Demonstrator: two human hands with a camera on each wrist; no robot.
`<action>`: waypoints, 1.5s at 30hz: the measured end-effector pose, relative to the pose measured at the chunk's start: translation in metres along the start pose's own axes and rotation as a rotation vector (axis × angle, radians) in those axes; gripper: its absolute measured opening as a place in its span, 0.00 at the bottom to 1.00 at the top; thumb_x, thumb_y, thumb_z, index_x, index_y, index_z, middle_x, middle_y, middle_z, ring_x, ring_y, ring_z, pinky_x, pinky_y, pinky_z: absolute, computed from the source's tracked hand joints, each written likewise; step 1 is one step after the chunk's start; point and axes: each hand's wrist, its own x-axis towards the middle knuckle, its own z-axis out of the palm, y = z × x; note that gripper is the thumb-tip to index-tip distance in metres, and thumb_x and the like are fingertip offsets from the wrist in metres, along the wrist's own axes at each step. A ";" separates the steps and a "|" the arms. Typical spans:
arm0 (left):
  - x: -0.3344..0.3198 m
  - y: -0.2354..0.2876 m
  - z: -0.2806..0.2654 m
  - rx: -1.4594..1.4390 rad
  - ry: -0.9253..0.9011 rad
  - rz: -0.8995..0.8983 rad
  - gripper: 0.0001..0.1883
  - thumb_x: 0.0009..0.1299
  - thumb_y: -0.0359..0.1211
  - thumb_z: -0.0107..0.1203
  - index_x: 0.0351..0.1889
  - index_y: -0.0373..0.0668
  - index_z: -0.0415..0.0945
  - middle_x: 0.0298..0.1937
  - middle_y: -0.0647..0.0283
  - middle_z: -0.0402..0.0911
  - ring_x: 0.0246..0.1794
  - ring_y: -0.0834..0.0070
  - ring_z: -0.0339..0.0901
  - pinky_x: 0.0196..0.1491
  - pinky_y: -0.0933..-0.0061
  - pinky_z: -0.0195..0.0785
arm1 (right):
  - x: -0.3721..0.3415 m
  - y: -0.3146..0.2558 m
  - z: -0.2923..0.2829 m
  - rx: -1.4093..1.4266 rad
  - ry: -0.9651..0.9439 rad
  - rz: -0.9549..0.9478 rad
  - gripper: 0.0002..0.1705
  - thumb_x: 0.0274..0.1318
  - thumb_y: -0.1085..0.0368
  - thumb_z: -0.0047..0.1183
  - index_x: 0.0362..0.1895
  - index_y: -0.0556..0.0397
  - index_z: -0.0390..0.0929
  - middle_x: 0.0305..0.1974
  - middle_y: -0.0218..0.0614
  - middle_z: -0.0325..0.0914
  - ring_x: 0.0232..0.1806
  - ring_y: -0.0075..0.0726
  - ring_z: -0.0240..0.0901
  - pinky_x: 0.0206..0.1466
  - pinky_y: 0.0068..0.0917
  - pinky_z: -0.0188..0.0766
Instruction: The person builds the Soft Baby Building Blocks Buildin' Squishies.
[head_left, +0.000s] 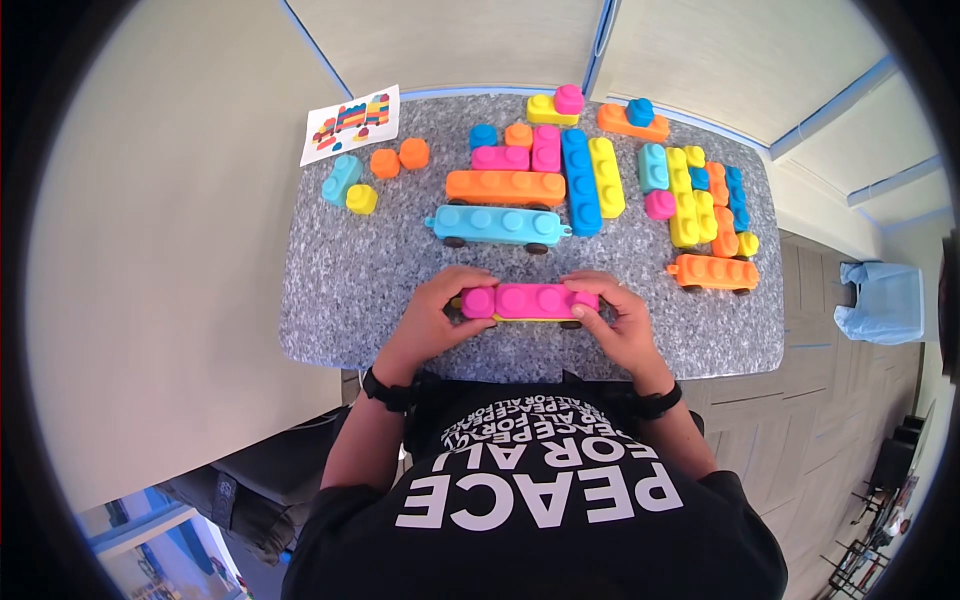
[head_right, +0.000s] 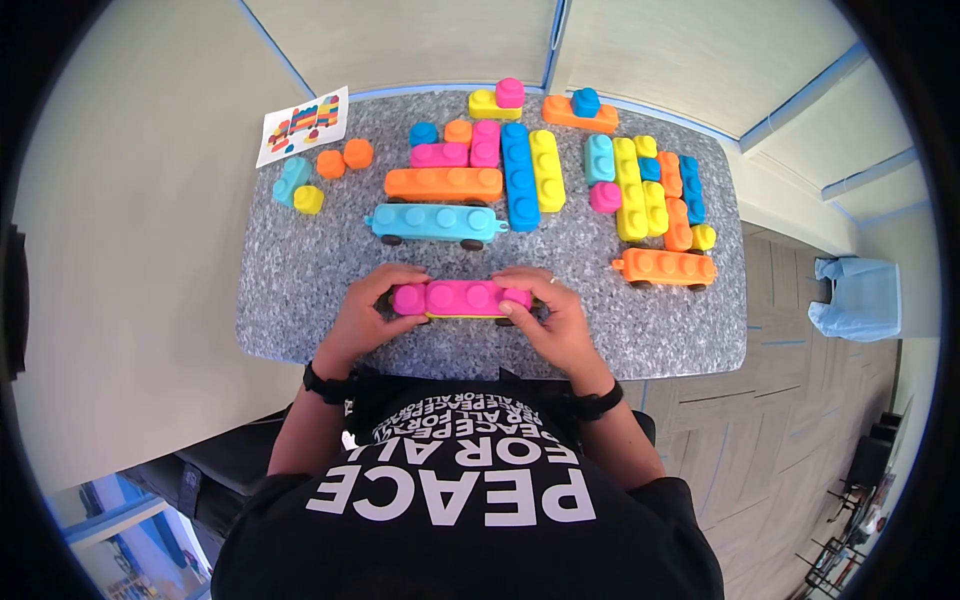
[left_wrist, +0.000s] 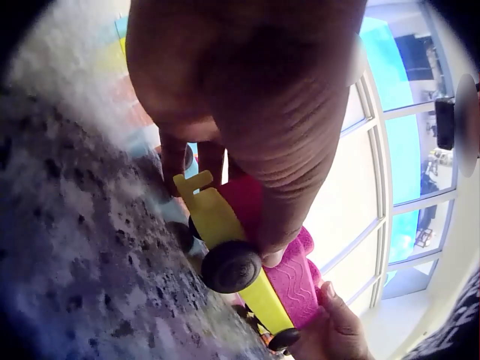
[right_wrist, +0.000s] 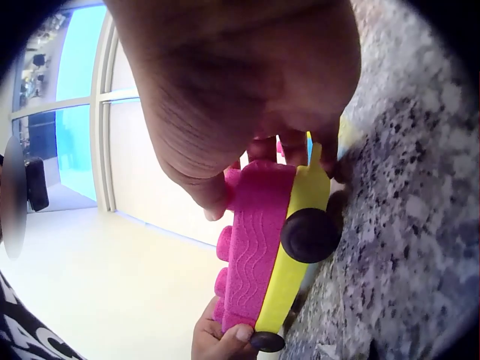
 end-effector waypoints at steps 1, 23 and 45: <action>-0.001 0.002 -0.001 0.003 0.002 -0.009 0.33 0.63 0.30 0.87 0.68 0.44 0.89 0.69 0.56 0.91 0.70 0.57 0.89 0.74 0.57 0.80 | 0.000 -0.002 -0.001 -0.039 -0.003 -0.010 0.22 0.74 0.67 0.72 0.69 0.54 0.90 0.67 0.46 0.91 0.73 0.50 0.85 0.80 0.45 0.76; 0.064 -0.047 -0.157 0.888 0.200 -0.130 0.30 0.65 0.13 0.69 0.66 0.42 0.88 0.70 0.57 0.90 0.73 0.46 0.80 0.76 0.50 0.77 | -0.030 -0.006 -0.036 0.030 0.188 0.105 0.20 0.79 0.68 0.68 0.69 0.59 0.89 0.68 0.46 0.90 0.73 0.42 0.85 0.79 0.39 0.77; 0.070 -0.060 -0.172 0.704 0.368 -0.120 0.20 0.72 0.22 0.72 0.63 0.40 0.88 0.69 0.52 0.89 0.68 0.46 0.86 0.69 0.49 0.83 | -0.023 -0.006 -0.028 0.047 0.169 0.115 0.18 0.78 0.70 0.68 0.67 0.57 0.90 0.67 0.45 0.91 0.71 0.41 0.86 0.78 0.38 0.79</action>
